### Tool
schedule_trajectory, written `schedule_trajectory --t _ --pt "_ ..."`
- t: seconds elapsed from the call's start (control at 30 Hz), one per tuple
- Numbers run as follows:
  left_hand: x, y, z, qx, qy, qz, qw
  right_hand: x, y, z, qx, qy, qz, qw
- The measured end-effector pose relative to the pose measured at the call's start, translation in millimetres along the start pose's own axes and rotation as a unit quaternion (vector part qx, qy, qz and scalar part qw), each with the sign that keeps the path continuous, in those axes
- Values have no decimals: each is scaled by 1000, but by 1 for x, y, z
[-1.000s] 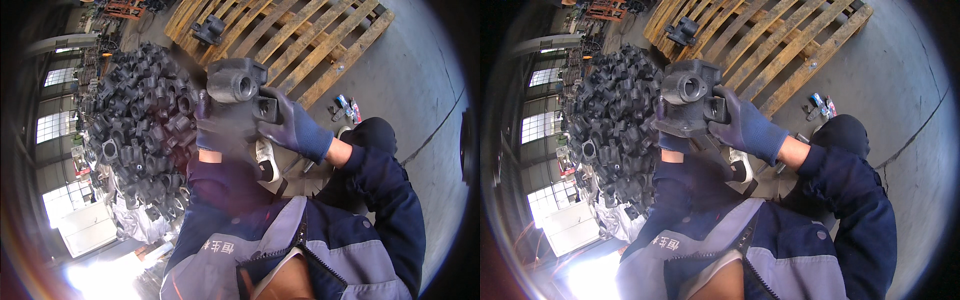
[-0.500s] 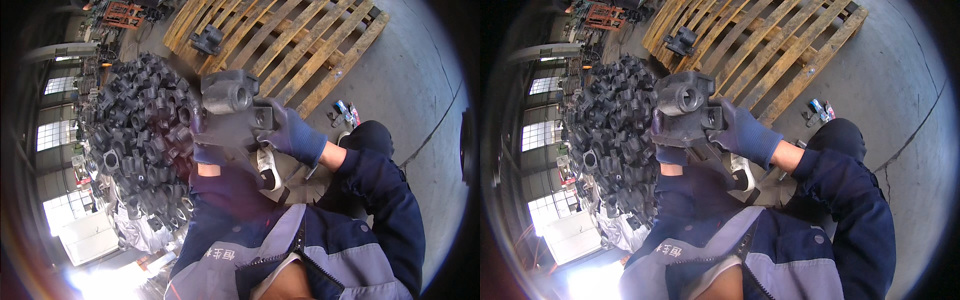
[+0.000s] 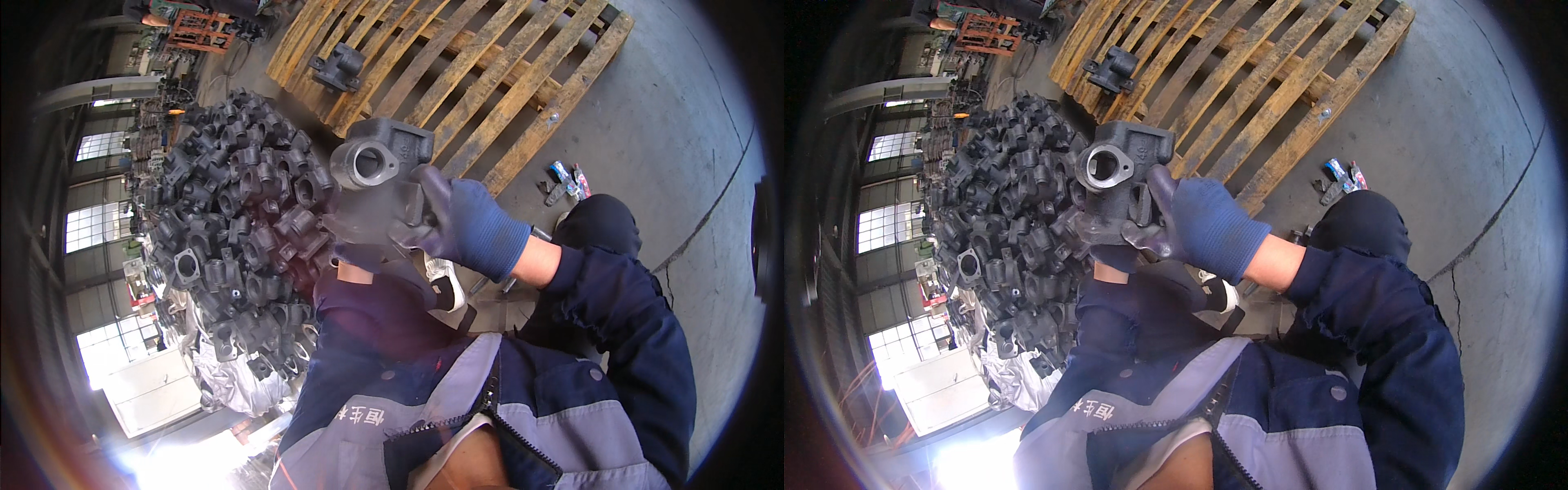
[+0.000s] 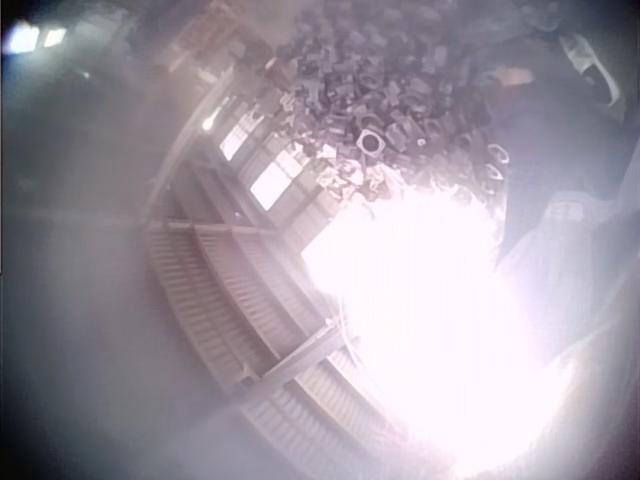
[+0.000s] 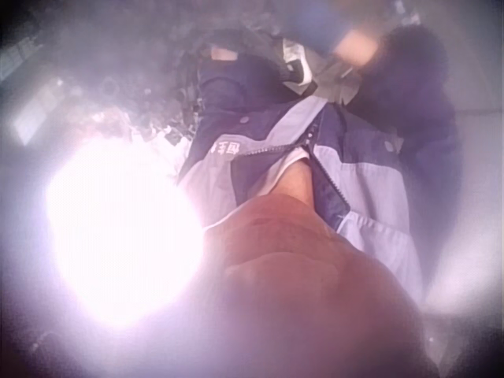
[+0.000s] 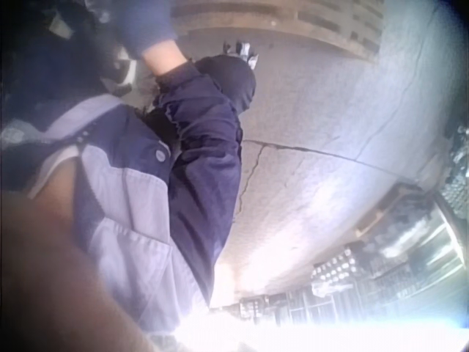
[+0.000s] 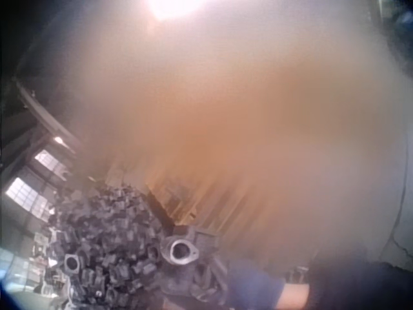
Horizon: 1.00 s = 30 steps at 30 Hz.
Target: The person sits on the floor and repeatedly picks up dark metal castings from a pile. They use a hammer to tap the edges and a file to smooth surfaces, then place the finished pieces onto a wooden pallet.
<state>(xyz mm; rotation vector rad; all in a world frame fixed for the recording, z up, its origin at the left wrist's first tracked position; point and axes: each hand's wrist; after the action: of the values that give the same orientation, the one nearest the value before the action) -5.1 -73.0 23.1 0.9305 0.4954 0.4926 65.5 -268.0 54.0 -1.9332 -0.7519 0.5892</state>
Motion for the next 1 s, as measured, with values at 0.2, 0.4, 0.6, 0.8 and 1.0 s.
schedule_trajectory --t 0.2,0.4,0.6,0.8,1.0 --pt "-4 -7 3 3 -11 -28 1000 -8 -6 7 -59 86 -94 990" --pt "-15 -11 4 23 -21 -58 998 -12 -17 8 -65 124 -131 981" --pt "-1 -23 12 8 -29 -57 998 -8 -10 7 -35 106 -5 994" --pt "1 -5 17 18 -13 -23 999 12 2 -13 155 88 119 977" --pt "10 -11 12 38 -11 -11 999 21 51 -6 422 18 229 877"
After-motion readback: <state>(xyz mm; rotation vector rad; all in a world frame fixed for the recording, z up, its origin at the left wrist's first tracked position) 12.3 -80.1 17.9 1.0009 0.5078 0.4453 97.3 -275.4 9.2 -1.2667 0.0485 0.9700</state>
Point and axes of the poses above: each hand's wrist, its own x-axis towards the middle knuckle, its own z-axis out of the palm, y = z × x, and after that the axes turned 15 degrees about z, right-handed
